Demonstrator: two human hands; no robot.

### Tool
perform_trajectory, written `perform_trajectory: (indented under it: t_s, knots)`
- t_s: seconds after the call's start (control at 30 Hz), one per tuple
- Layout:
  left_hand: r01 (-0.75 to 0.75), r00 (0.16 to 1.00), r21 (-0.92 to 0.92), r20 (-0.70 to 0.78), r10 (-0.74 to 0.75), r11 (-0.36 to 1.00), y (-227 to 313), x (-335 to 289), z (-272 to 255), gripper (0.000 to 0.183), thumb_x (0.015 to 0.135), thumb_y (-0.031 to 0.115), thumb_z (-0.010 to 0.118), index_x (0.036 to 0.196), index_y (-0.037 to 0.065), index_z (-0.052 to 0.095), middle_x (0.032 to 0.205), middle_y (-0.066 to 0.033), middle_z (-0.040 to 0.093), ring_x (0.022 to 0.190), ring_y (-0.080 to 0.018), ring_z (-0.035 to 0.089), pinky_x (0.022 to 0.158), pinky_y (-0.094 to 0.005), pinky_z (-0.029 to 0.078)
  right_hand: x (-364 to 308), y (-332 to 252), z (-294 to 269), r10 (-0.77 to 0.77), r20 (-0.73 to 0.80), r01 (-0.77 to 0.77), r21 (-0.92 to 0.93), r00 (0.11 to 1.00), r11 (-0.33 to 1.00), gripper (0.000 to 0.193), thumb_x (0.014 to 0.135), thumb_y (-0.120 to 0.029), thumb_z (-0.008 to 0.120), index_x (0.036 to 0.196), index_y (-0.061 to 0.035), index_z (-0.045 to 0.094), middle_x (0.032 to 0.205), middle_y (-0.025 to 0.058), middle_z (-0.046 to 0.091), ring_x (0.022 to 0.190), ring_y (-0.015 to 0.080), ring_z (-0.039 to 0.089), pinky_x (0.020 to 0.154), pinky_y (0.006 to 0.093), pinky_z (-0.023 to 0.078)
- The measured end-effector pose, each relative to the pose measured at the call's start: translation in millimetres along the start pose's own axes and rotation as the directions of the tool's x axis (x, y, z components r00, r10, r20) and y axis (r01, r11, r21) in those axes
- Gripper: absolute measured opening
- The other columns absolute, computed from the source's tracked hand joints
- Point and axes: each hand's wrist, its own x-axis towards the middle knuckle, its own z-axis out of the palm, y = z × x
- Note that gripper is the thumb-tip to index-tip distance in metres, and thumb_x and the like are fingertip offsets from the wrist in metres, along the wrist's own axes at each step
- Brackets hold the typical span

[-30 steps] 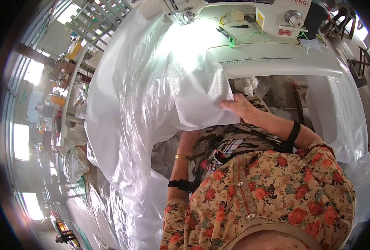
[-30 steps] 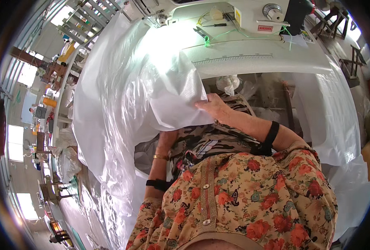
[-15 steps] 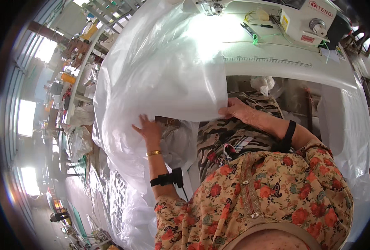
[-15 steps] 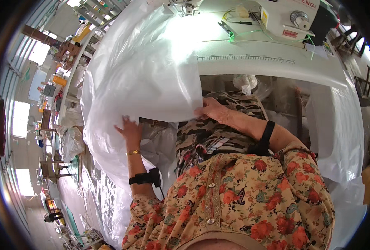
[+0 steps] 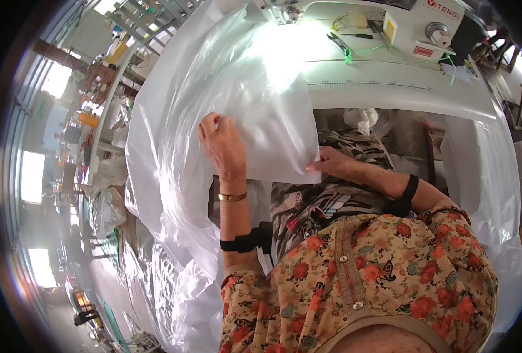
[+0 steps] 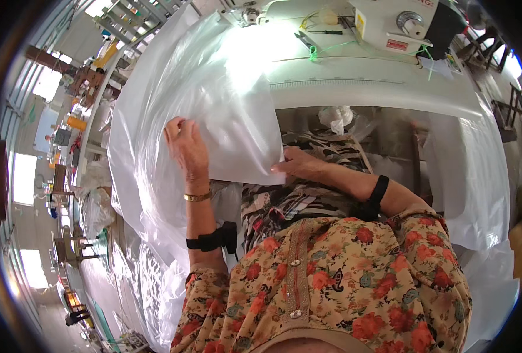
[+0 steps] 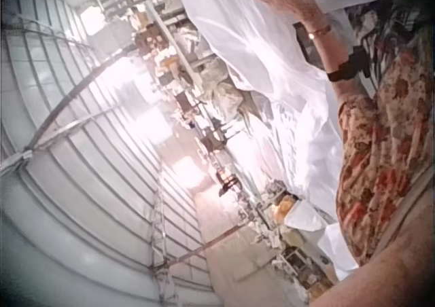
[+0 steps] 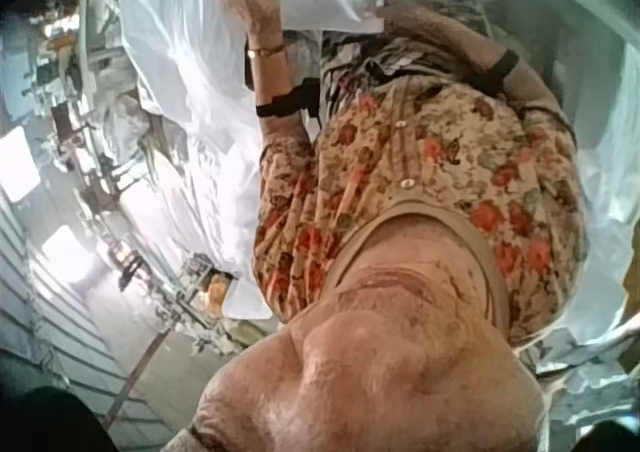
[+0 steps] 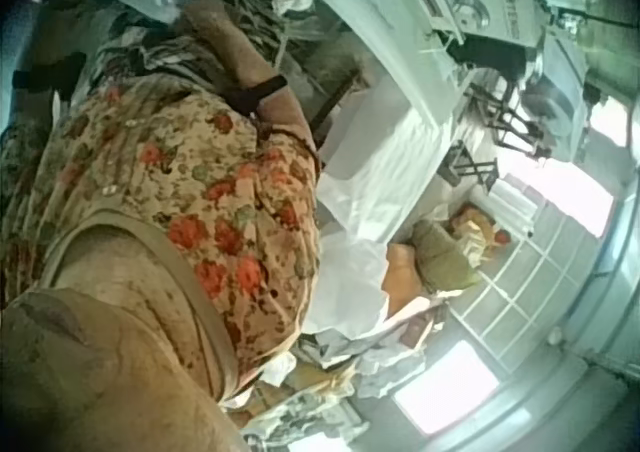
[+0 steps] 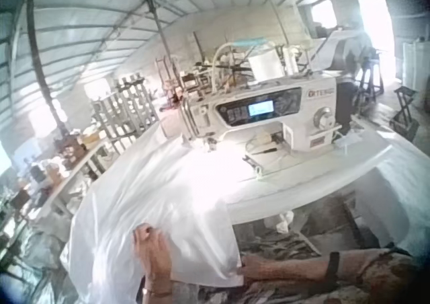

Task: Sewing large white plastic sheets using an industrial sewing machine in a factory environment.

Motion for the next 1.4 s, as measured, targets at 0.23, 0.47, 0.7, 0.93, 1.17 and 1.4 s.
perform_trajectory:
  t_s: [0.23, 0.47, 0.7, 0.93, 1.17, 1.4]
  knots:
    - [0.085, 0.984, -0.417, -0.105, -0.141, 0.905, 4, 19, -26, 0.013, 0.095, 0.01, 0.054, 0.085, 0.001, 0.055, 0.078, -0.0103, 0.059, 0.07, -0.0291, 0.055, 0.07, -0.0373, 0.043, -35, -92, -17, -0.667, -0.465, 0.342, -0.604, 0.582, 0.72, 0.033, 0.09, -0.019, 0.057, 0.113, 0.0049, 0.061, 0.089, 0.0144, 0.066, 0.081, 0.0254, 0.063, 0.076, 0.036, 0.05]
    - [0.353, 0.935, -0.567, 0.25, -0.253, 0.744, 22, 45, -60, 0.027, 0.093, 0.019, 0.062, 0.078, -0.001, 0.054, 0.065, 0.0004, 0.043, 0.062, -0.0077, 0.034, 0.055, -0.0241, 0.031, 20, -124, -17, -0.154, -0.238, 0.231, 0.342, 0.959, 0.911, 0.051, 0.094, -0.032, 0.06, 0.13, 0.0024, 0.049, 0.111, 0.0061, 0.063, 0.086, 0.0154, 0.063, 0.072, 0.0272, 0.05]
    - [0.492, 0.871, -0.674, 0.377, -0.316, 0.552, 19, 46, -62, 0.024, 0.091, 0.02, 0.064, 0.082, -0.002, 0.06, 0.066, 0.0059, 0.041, 0.061, -0.0039, 0.033, 0.054, -0.022, 0.028, 61, -138, -28, -0.088, -0.245, 0.257, 0.847, 0.966, 0.466, 0.04, 0.092, -0.028, 0.064, 0.118, -0.0005, 0.05, 0.083, 0.0023, 0.057, 0.071, 0.0173, 0.061, 0.068, 0.0297, 0.051]
    - [0.475, 0.878, -0.572, 0.358, -0.318, 0.669, -6, 39, -57, 0.023, 0.088, 0.014, 0.067, 0.076, -0.002, 0.056, 0.062, 0.0057, 0.041, 0.059, -0.0034, 0.033, 0.052, -0.0222, 0.027, 12, -121, -17, -0.349, 0.105, 0.164, 0.734, 0.931, 0.659, 0.025, 0.091, -0.023, 0.065, 0.104, -0.0018, 0.063, 0.077, 0.0014, 0.063, 0.07, 0.0119, 0.061, 0.073, 0.0268, 0.052]
    - [0.424, 0.865, -0.499, 0.471, -0.174, 0.756, -36, -7, -35, 0.022, 0.087, 0.011, 0.069, 0.073, 0.002, 0.056, 0.06, 0.0086, 0.042, 0.057, -0.0005, 0.031, 0.05, -0.0208, 0.024, -35, -65, -6, -0.273, 0.2, 0.215, 0.267, 0.941, 0.939, 0.023, 0.088, -0.023, 0.069, 0.094, -0.0011, 0.072, 0.084, 0.0028, 0.066, 0.081, 0.0118, 0.061, 0.076, 0.0266, 0.048]
    - [0.027, 0.909, -0.081, 0.416, 0.009, 0.996, -23, -13, -22, 0.022, 0.083, 0.018, 0.068, 0.074, 0.001, 0.056, 0.057, -0.0081, 0.051, 0.054, -0.0228, 0.05, 0.063, -0.0322, 0.042, -57, -52, -9, -0.273, 0.338, 0.222, 0.183, 0.901, 0.958, 0.022, 0.089, -0.024, 0.067, 0.089, -0.0028, 0.072, 0.081, 0.0032, 0.067, 0.077, 0.0097, 0.06, 0.072, 0.0247, 0.047]
